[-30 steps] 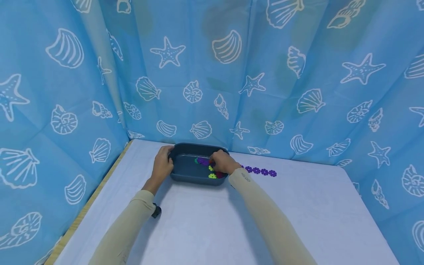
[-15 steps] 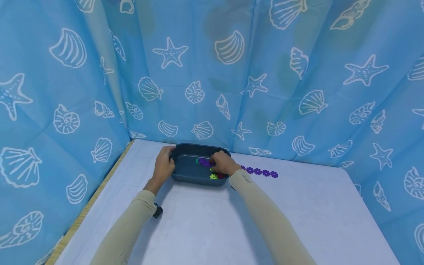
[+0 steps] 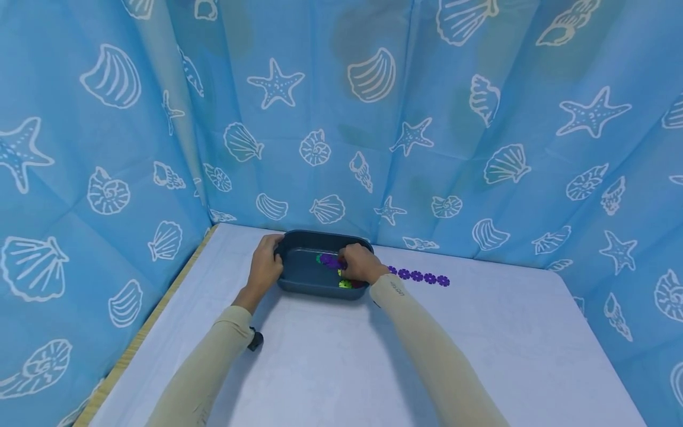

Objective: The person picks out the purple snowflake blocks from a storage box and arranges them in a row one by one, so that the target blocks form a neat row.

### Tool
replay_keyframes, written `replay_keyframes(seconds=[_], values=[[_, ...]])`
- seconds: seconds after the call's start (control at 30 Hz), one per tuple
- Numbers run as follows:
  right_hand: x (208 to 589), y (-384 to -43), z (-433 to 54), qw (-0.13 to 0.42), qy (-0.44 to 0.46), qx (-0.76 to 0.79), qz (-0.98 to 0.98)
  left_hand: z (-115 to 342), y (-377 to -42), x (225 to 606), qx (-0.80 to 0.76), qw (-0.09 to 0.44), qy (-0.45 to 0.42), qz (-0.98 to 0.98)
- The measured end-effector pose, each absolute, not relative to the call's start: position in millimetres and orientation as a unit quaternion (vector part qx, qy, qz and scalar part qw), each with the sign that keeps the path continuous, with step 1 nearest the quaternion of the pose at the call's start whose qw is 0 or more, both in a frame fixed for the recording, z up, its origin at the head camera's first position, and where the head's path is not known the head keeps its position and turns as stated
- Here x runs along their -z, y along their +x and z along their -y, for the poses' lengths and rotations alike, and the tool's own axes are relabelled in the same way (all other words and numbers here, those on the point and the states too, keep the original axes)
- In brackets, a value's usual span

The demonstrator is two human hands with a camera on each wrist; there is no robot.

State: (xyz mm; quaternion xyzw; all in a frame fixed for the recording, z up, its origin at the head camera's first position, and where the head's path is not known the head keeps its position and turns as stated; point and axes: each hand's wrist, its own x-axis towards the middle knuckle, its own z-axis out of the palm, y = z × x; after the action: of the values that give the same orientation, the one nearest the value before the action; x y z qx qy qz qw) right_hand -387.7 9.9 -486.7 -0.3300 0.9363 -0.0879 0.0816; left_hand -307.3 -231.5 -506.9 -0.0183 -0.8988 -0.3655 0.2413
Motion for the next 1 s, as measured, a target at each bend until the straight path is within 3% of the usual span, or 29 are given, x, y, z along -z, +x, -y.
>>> replay_keyframes(seconds=[0.57,1.0], values=[[490.3,-386.6,-7.3,0.082,-0.310,0.043,-0.946,228.9,-309.2,512.4,0.362,0.242,-0.018,0.900],[490.5,-390.3,-8.1,0.049,-0.333,0.116,-0.935,233.7,-308.3,507.1,0.361,0.238,-0.020,0.901]])
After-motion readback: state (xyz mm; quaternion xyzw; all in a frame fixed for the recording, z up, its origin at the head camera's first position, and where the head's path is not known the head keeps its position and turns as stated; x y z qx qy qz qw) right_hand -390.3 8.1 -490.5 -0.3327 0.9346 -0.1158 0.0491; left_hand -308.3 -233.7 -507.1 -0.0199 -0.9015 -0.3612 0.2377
